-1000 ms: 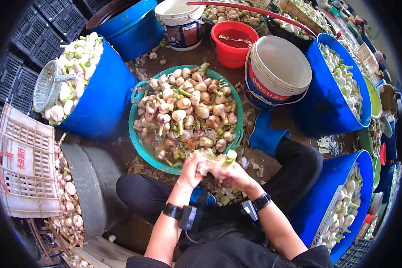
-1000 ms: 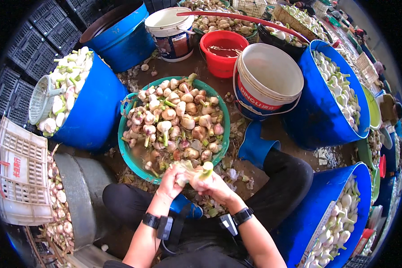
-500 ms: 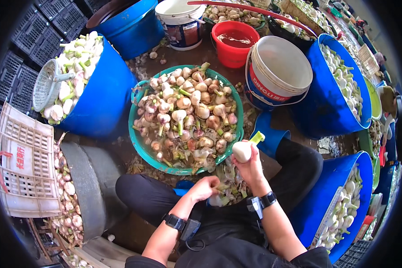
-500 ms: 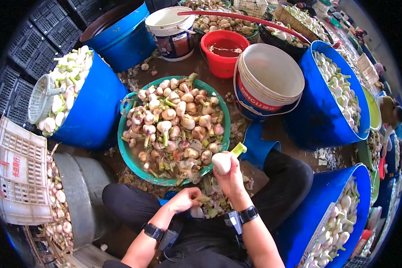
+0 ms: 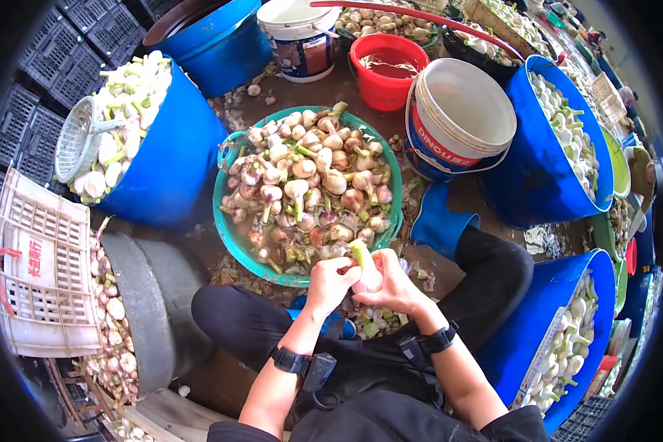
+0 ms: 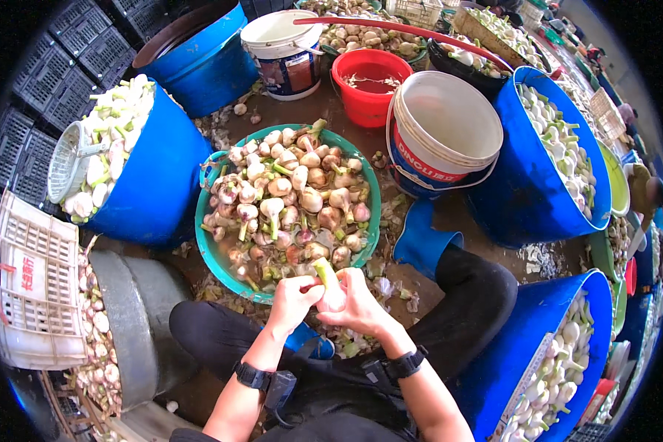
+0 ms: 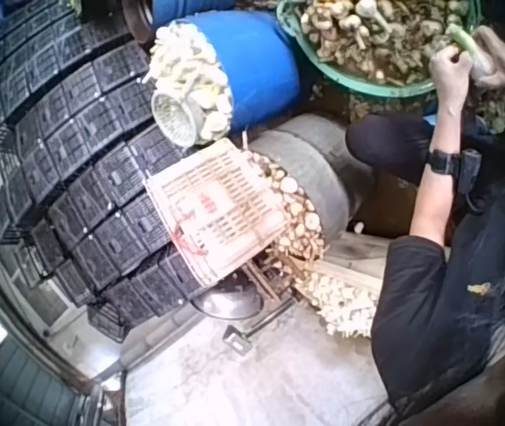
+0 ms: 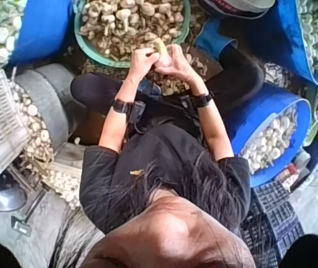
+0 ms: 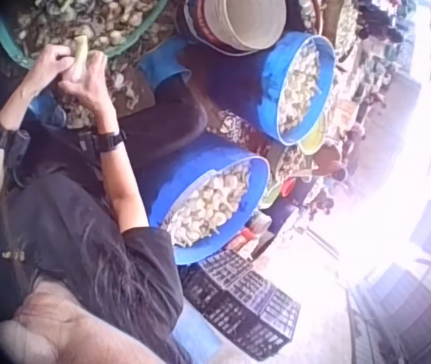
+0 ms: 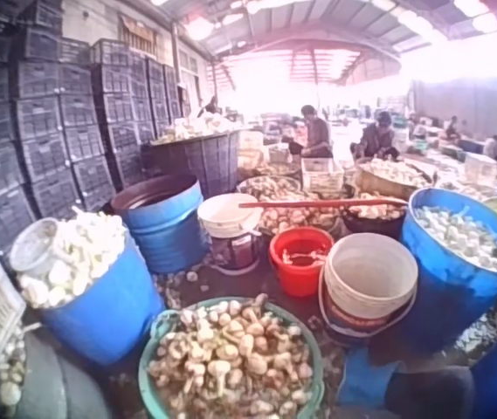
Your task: The person sits on the floor and peels the outer layers of garlic bulbs by hand. They remove the green stems and dry skins, placing the cleaned bulbs into a white bucket. The person occasionally moves a white crate to access more garlic from a green basin.
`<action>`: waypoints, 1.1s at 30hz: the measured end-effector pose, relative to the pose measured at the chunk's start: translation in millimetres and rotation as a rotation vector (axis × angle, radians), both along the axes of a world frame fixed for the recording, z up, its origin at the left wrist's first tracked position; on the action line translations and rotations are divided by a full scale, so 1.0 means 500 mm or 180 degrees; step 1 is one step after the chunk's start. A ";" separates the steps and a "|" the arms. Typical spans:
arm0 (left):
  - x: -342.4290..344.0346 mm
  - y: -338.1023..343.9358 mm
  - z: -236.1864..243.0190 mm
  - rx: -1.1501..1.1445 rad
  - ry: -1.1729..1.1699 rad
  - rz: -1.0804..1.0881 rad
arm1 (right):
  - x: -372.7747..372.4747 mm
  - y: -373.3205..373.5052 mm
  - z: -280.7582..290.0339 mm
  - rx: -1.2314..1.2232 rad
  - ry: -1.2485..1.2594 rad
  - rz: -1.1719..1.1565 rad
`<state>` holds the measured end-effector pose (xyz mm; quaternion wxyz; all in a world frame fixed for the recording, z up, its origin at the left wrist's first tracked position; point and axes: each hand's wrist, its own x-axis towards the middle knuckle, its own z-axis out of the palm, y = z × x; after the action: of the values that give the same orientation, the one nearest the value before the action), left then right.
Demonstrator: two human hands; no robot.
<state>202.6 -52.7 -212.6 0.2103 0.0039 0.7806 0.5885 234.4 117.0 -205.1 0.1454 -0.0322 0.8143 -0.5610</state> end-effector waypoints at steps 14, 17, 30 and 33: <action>0.020 0.009 0.011 0.2296 -0.1142 0.0386 | 0.038 0.003 -0.070 -0.3790 -0.2432 -0.0815; 0.039 0.015 0.005 0.2512 -0.1606 0.0032 | 0.047 -0.027 -0.062 -0.2597 -0.1603 -0.1265; 0.023 -0.001 -0.022 0.2124 -0.1232 0.0794 | 0.028 -0.013 -0.041 -0.3156 -0.1008 -0.0938; 0.063 0.001 -0.079 0.0395 -0.0145 0.0489 | 0.001 -0.010 -0.040 -0.3796 -0.1119 -0.1676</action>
<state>234.1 -52.2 -252.0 0.1816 -0.0564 0.7357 0.6500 235.0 111.9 -225.2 0.0916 0.1844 0.3102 -0.9281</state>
